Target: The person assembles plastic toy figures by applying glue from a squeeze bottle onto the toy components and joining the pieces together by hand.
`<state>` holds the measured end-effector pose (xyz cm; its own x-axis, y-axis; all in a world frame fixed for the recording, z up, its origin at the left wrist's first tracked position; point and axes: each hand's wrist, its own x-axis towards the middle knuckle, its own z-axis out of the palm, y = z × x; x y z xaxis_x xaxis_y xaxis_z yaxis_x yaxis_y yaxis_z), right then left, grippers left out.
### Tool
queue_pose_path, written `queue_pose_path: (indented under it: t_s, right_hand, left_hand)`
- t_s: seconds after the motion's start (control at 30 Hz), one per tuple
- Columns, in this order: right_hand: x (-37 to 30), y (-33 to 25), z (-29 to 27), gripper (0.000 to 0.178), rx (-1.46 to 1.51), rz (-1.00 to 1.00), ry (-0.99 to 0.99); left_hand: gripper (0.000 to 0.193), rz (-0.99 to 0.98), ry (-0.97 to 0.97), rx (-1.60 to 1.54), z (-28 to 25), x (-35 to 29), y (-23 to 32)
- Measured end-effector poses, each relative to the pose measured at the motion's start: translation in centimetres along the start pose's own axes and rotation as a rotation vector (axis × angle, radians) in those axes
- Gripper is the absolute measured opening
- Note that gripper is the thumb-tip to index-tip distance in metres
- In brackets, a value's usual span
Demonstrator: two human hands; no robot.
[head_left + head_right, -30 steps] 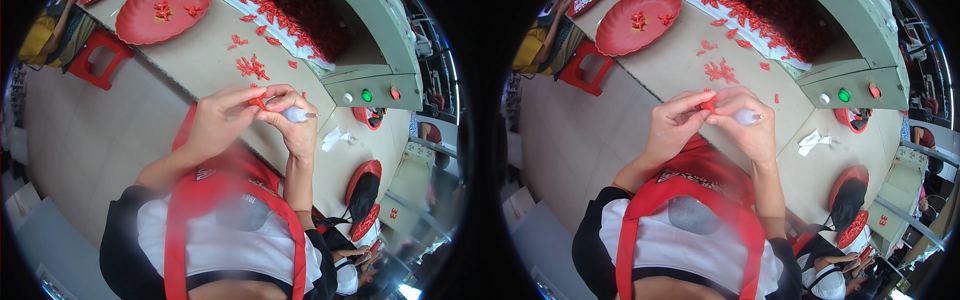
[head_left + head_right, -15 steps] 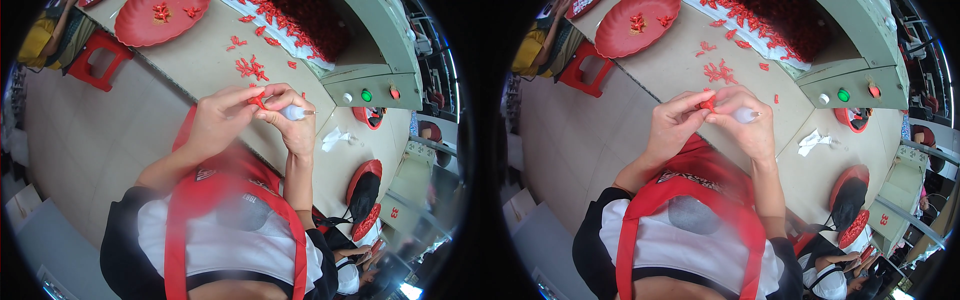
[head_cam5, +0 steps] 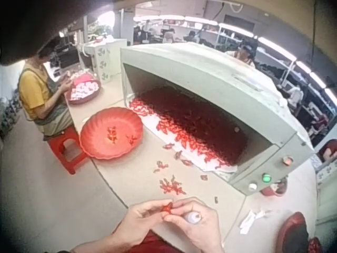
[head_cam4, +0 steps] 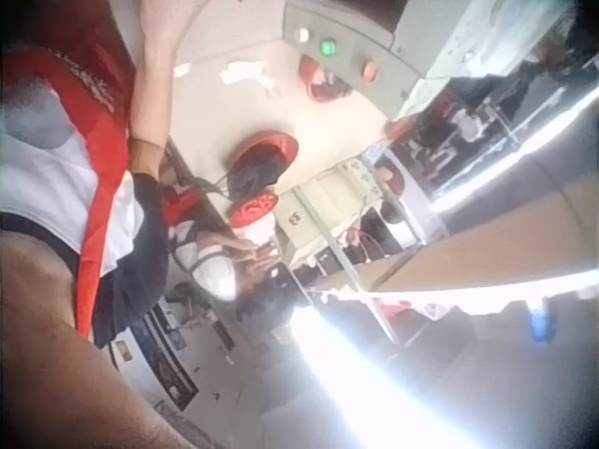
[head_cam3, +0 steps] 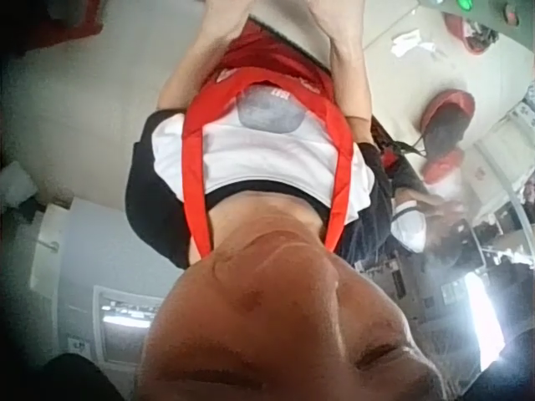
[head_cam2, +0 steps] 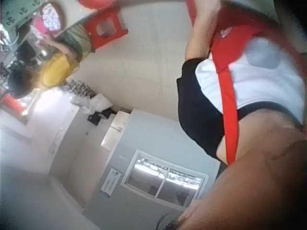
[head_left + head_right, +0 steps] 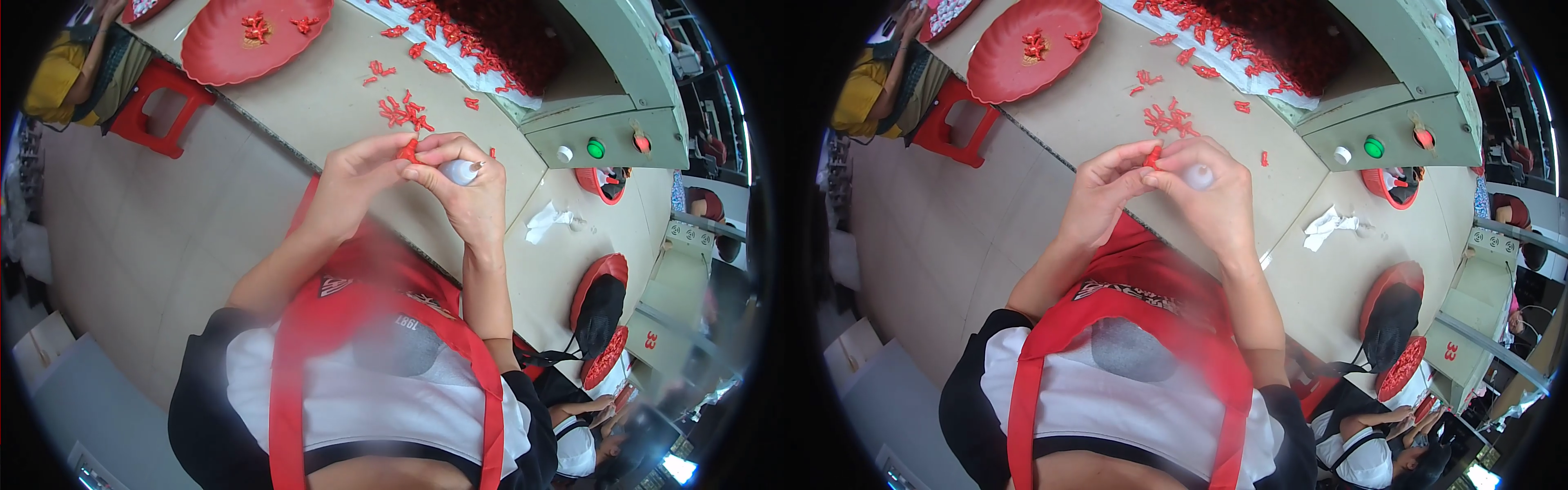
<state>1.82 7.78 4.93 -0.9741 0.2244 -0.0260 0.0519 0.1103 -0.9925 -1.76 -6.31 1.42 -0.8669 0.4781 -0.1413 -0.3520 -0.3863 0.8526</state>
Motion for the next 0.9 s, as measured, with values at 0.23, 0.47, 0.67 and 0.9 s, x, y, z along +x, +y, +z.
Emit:
queue_pose_path:
  t_s: [0.23,0.47,0.67,0.9]
  right_hand:
    - [-1.4,-1.4,-0.9,0.028,-0.149,-0.155,0.118]
    - [-2.5,-1.6,-0.8,0.04,-0.333,-0.237,0.135]
    - [-2.4,-1.5,-0.6,0.054,-0.53,-0.3,0.094]
    - [-2.4,-1.6,-0.5,0.054,-0.638,-0.36,0.116]
  left_hand:
    - [0.037,-0.348,-0.199,-0.797,-1.2,0.7,-0.6]
    - [0.035,-0.362,-0.266,-0.71,-0.5,0.3,-0.4]
    - [0.026,-0.226,-0.18,-0.302,0.0,-0.4,0.0]
    - [0.021,0.15,-0.019,0.213,1.6,-0.6,1.7]
